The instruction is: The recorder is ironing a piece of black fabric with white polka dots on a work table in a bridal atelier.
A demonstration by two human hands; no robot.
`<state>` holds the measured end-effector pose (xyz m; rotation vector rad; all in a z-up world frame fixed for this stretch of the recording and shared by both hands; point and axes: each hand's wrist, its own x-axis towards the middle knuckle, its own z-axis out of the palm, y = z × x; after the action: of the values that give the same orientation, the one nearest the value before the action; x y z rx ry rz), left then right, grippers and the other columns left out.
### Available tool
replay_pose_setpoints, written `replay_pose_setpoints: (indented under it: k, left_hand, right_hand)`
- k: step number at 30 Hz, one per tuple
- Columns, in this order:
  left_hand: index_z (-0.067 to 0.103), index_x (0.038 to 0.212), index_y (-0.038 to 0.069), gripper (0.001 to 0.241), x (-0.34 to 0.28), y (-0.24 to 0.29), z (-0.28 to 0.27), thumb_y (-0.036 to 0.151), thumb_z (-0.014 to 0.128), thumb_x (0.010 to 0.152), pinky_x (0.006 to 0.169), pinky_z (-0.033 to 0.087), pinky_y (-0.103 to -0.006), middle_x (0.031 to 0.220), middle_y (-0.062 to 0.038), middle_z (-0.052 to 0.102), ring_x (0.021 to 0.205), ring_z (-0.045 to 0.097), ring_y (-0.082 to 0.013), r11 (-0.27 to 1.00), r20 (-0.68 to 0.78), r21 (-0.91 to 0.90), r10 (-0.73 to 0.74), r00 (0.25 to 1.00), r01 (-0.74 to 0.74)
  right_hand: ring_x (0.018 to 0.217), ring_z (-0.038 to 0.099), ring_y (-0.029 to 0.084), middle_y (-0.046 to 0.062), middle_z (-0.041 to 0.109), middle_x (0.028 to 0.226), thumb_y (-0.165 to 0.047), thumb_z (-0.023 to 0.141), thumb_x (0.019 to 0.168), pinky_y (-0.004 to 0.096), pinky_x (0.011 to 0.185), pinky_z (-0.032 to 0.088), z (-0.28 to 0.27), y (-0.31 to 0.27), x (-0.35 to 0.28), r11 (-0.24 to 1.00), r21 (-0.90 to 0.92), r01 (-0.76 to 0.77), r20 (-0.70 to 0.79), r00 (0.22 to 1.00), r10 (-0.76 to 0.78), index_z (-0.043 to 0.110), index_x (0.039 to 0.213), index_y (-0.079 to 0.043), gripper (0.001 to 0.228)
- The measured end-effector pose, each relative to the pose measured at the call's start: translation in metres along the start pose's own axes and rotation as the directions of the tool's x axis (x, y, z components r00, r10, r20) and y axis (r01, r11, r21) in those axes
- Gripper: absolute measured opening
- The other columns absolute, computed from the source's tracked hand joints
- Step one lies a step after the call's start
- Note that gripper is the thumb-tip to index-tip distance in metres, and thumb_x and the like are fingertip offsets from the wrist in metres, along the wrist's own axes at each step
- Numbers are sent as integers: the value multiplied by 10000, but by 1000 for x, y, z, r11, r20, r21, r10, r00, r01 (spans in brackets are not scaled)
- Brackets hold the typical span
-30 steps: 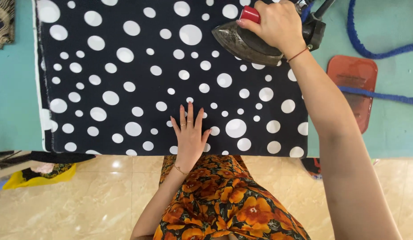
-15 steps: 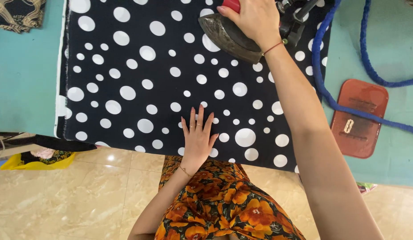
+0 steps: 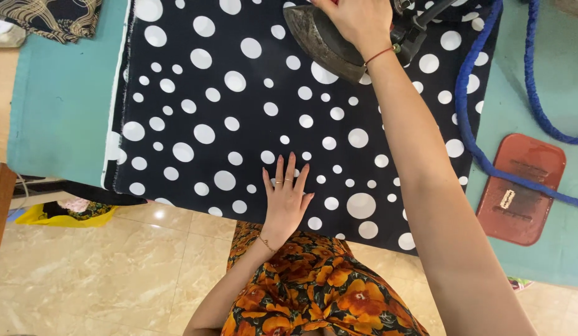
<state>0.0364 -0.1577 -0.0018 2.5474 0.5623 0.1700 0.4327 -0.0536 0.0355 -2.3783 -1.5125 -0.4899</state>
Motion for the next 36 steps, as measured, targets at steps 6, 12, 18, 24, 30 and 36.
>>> replay_pose_setpoints:
  k: [6, 12, 18, 24, 30, 36]
  left_hand:
    - [466, 1509, 100, 655, 1, -8, -7, 359, 679, 947, 1166, 146, -756, 1650, -223, 242, 1527, 205, -468, 1000, -19, -18, 1, 1000, -1]
    - [475, 1500, 109, 661, 3, -10, -8, 367, 689, 930, 1171, 141, -753, 1648, -215, 245, 1529, 198, -461, 1000, 16, 1, 12, 1000, -12]
    - [496, 1489, 110, 632, 0, -2, 1, 362, 687, 942, 1173, 118, -749, 1655, -211, 243, 1536, 173, -454, 998, 27, -19, 56, 998, -55]
    - [567, 1429, 98, 571, -10, 23, 12, 337, 710, 930, 1192, 123, -743, 1636, -201, 297, 1543, 186, -440, 982, 21, -112, 156, 988, -153]
    - [612, 1391, 105, 525, -39, 49, 34, 348, 719, 937, 1209, 125, -726, 1615, -175, 356, 1546, 205, -408, 901, 63, -197, 404, 912, -386]
    - [637, 1369, 115, 506, -60, 66, 40, 349, 713, 927, 1218, 154, -703, 1607, -138, 381, 1555, 212, -360, 789, 207, -241, 611, 764, -566]
  right_hand:
    - [455, 639, 211, 14, 659, 563, -644, 647, 1043, 347, 412, 502, 6, 4, 1, 998, -28, 60, -27, 998, -61, 779, 759, -168, 569]
    - [592, 672, 223, 20, 677, 684, -640, 635, 1054, 346, 554, 527, -31, -12, -18, 977, -79, 200, -111, 972, -208, 762, 902, -122, 555]
    - [617, 652, 270, 74, 654, 672, -690, 617, 1065, 383, 672, 533, -72, -30, -61, 980, -42, 197, 69, 979, -194, 708, 909, -84, 632]
    - [529, 603, 273, 88, 626, 594, -717, 623, 1056, 373, 661, 505, -109, -43, -110, 982, -27, 188, 204, 962, -179, 697, 853, -81, 672]
    - [493, 557, 253, 73, 608, 550, -739, 607, 1007, 343, 641, 488, -143, -47, -157, 973, -55, 223, 244, 948, -204, 701, 848, -92, 673]
    - [470, 530, 249, 76, 583, 515, -769, 591, 991, 329, 632, 479, -174, -44, -199, 965, -85, 248, 298, 930, -213, 688, 838, -98, 696]
